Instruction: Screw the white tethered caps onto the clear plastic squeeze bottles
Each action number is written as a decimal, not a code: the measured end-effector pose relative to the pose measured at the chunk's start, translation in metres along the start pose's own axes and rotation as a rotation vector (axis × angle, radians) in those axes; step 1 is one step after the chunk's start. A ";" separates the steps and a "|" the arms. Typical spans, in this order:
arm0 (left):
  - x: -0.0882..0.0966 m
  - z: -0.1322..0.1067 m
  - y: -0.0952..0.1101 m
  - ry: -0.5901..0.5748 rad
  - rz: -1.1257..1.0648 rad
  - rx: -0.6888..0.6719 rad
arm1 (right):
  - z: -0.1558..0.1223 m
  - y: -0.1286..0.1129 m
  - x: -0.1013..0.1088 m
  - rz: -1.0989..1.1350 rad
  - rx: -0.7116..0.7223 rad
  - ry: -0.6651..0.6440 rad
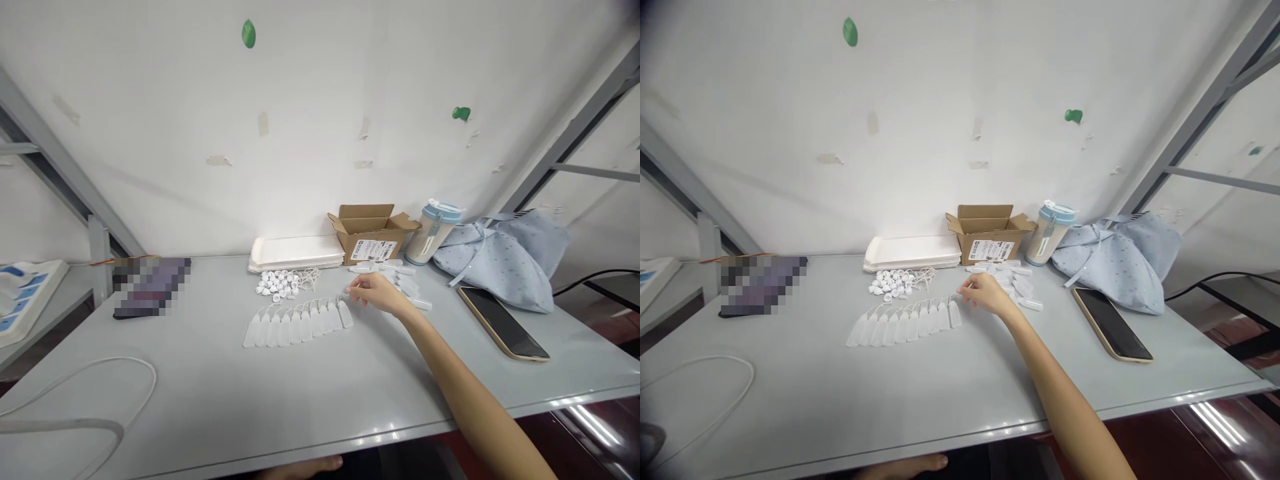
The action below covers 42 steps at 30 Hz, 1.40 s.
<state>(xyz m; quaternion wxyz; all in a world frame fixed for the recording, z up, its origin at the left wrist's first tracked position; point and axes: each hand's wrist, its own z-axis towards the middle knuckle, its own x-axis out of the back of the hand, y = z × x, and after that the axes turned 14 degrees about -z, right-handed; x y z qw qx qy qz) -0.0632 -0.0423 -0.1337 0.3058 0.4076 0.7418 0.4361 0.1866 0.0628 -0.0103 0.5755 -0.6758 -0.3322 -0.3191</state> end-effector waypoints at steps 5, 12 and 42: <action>-0.016 -0.017 0.026 0.049 0.192 -0.201 | 0.012 0.014 -0.002 -0.281 0.043 0.313; 0.039 -0.027 0.119 0.285 0.431 -0.412 | 0.025 0.028 -0.012 -0.484 0.122 0.428; 0.126 0.003 0.141 0.997 0.754 -0.788 | 0.035 0.044 -0.018 -0.732 0.152 0.462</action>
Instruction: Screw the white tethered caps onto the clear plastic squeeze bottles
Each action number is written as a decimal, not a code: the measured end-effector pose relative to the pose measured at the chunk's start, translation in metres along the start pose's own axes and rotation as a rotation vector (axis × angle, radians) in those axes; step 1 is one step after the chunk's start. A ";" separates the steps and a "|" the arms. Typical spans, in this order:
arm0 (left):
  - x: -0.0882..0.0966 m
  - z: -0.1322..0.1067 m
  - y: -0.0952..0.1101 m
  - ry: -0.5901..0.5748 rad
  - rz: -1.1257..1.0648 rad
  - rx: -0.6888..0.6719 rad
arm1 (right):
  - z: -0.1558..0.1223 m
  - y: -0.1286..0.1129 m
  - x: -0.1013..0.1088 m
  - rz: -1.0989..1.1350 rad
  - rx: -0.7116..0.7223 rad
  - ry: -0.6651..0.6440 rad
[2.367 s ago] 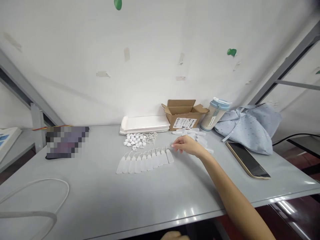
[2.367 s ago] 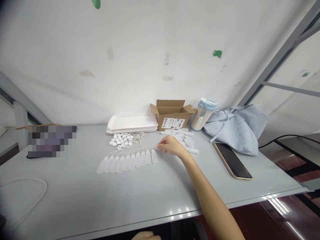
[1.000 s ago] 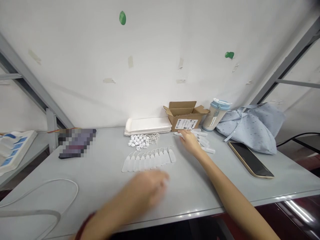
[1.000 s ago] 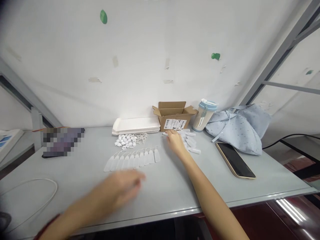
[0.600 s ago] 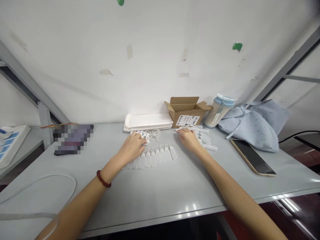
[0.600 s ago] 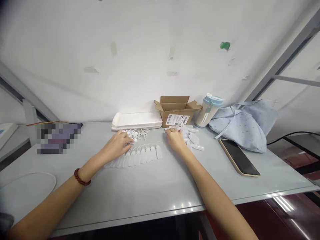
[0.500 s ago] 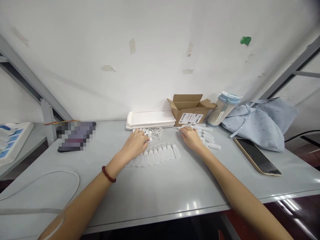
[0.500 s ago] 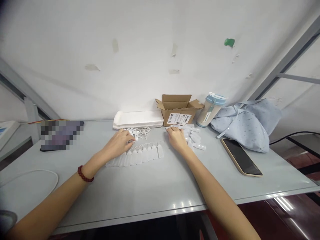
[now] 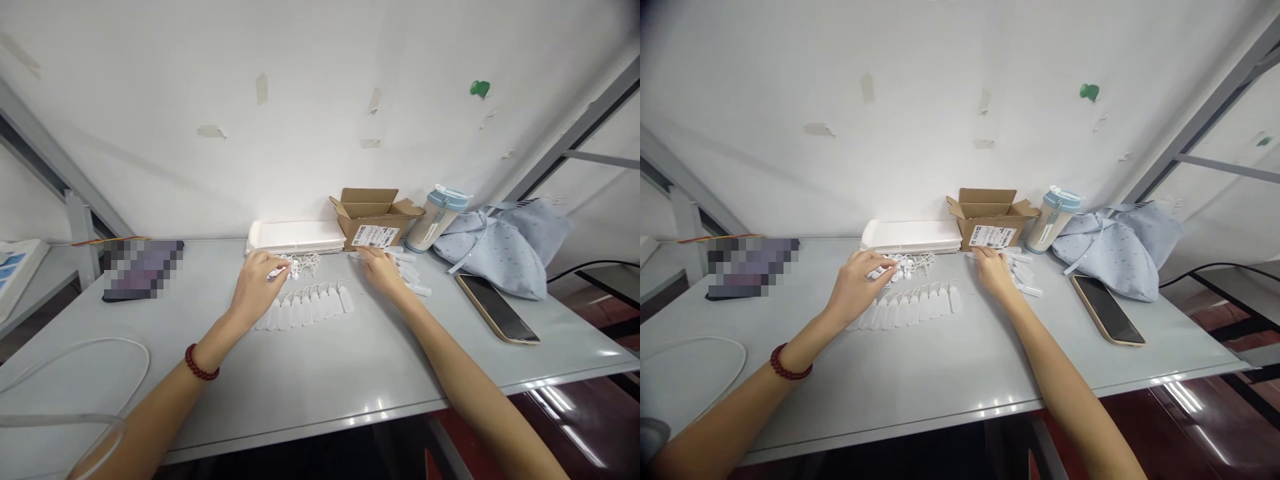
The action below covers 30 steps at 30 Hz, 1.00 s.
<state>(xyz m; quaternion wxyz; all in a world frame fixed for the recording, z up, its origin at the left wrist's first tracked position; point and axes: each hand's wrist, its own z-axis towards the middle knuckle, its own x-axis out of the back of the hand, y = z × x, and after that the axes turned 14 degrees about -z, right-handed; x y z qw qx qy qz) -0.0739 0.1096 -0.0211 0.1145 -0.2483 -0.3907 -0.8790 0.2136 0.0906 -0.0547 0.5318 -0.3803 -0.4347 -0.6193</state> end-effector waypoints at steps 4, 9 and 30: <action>-0.001 -0.004 0.010 -0.003 -0.027 -0.058 | -0.001 -0.004 0.000 -0.049 0.011 -0.048; -0.005 -0.007 0.017 -0.054 -0.059 -0.070 | -0.001 -0.007 0.002 -0.033 0.001 -0.080; -0.013 -0.013 0.037 -0.046 -0.275 0.143 | -0.038 -0.074 0.067 0.993 0.090 -0.029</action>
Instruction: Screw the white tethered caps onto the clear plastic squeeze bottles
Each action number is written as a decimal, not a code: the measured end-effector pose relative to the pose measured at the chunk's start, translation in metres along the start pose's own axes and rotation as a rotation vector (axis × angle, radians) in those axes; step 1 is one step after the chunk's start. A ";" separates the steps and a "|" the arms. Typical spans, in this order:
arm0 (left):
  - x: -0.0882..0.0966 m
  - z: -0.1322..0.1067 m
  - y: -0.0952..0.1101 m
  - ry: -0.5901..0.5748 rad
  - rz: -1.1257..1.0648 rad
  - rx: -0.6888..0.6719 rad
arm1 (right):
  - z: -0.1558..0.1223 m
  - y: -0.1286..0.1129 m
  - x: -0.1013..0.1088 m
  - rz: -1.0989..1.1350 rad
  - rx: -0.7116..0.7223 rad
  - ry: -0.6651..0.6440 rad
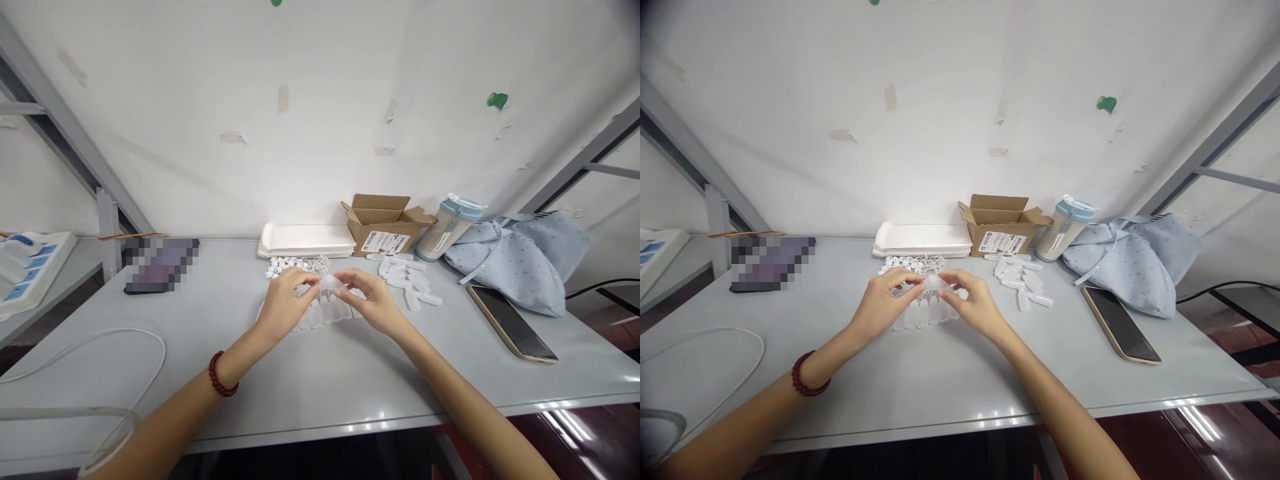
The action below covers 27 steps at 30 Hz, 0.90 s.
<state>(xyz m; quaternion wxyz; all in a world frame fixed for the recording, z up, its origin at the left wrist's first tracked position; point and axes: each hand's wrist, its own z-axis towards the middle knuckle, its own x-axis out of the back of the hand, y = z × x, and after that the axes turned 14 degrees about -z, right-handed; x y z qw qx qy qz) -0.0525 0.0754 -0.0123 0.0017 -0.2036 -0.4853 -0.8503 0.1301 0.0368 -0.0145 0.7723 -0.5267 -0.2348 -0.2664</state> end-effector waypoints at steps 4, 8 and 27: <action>-0.002 -0.002 0.001 0.008 -0.010 -0.014 | -0.003 -0.005 -0.001 0.023 0.044 -0.014; -0.004 -0.003 0.000 0.030 -0.011 -0.030 | -0.004 -0.003 -0.002 0.009 0.067 0.014; -0.009 -0.007 0.001 0.050 0.023 -0.154 | -0.004 0.002 -0.006 -0.030 0.027 0.037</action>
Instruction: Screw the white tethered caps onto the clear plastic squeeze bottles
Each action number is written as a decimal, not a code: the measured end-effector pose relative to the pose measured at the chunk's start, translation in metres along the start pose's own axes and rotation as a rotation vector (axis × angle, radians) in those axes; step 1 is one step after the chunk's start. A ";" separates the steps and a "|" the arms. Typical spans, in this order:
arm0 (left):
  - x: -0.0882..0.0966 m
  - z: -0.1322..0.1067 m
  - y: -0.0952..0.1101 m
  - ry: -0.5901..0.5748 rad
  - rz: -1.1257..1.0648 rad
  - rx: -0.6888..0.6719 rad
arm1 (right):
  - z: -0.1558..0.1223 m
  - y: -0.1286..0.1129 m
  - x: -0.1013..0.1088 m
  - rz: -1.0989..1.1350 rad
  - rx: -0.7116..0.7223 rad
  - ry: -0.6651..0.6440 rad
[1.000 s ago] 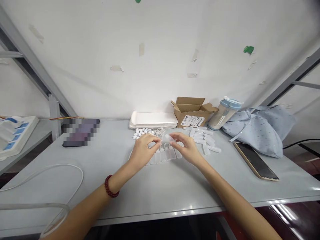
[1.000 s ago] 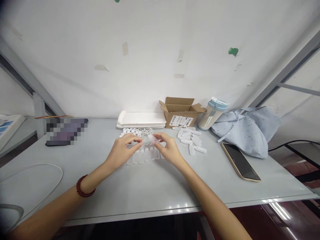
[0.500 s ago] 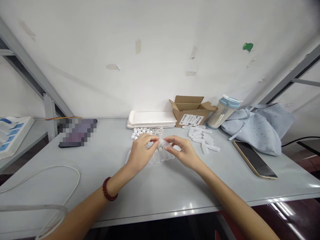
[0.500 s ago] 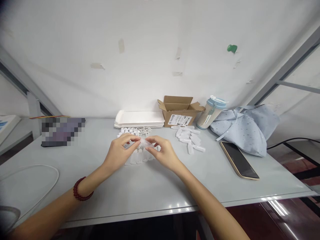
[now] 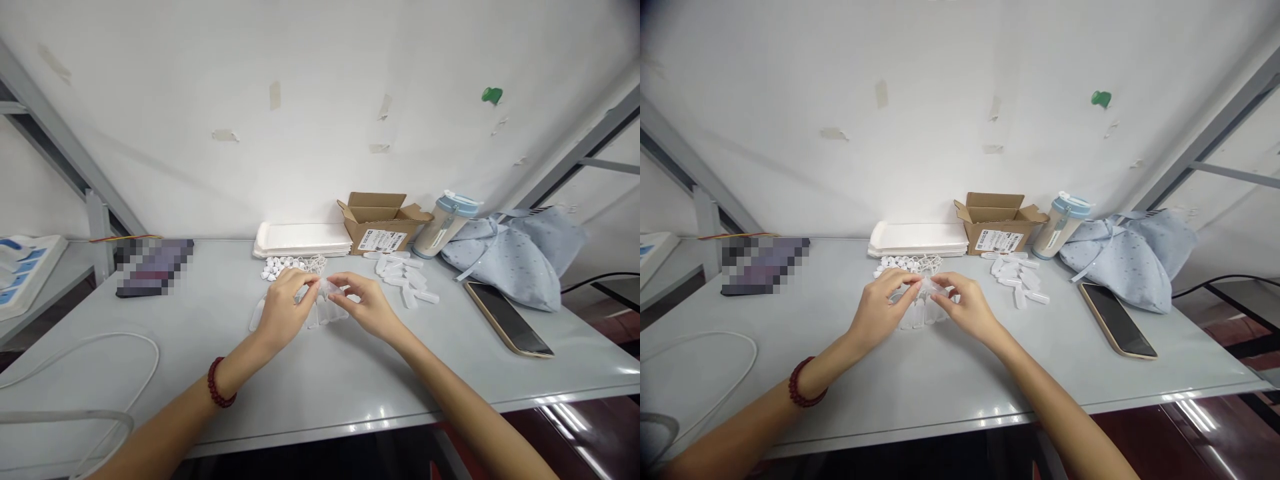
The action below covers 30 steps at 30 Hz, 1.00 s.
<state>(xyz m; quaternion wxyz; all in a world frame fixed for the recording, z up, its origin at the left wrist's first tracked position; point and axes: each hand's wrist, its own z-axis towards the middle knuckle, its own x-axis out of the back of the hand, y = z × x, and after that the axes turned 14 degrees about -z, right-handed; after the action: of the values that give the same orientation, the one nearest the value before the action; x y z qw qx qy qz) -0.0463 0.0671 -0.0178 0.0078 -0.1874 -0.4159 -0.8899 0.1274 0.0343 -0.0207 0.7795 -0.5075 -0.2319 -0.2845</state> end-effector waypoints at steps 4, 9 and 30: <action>-0.002 -0.002 -0.002 0.000 0.027 -0.068 | 0.000 0.002 -0.003 0.022 -0.003 -0.016; -0.005 -0.004 -0.006 -0.005 0.042 -0.126 | -0.002 0.001 -0.004 0.083 -0.005 -0.040; -0.008 -0.008 -0.007 -0.017 0.216 -0.355 | -0.002 -0.002 -0.002 0.139 -0.033 -0.012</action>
<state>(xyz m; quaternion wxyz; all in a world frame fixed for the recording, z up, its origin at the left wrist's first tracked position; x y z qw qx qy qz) -0.0426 0.0651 -0.0304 0.0666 -0.2370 -0.2302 -0.9415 0.1246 0.0324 -0.0219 0.7874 -0.5370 -0.1962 -0.2304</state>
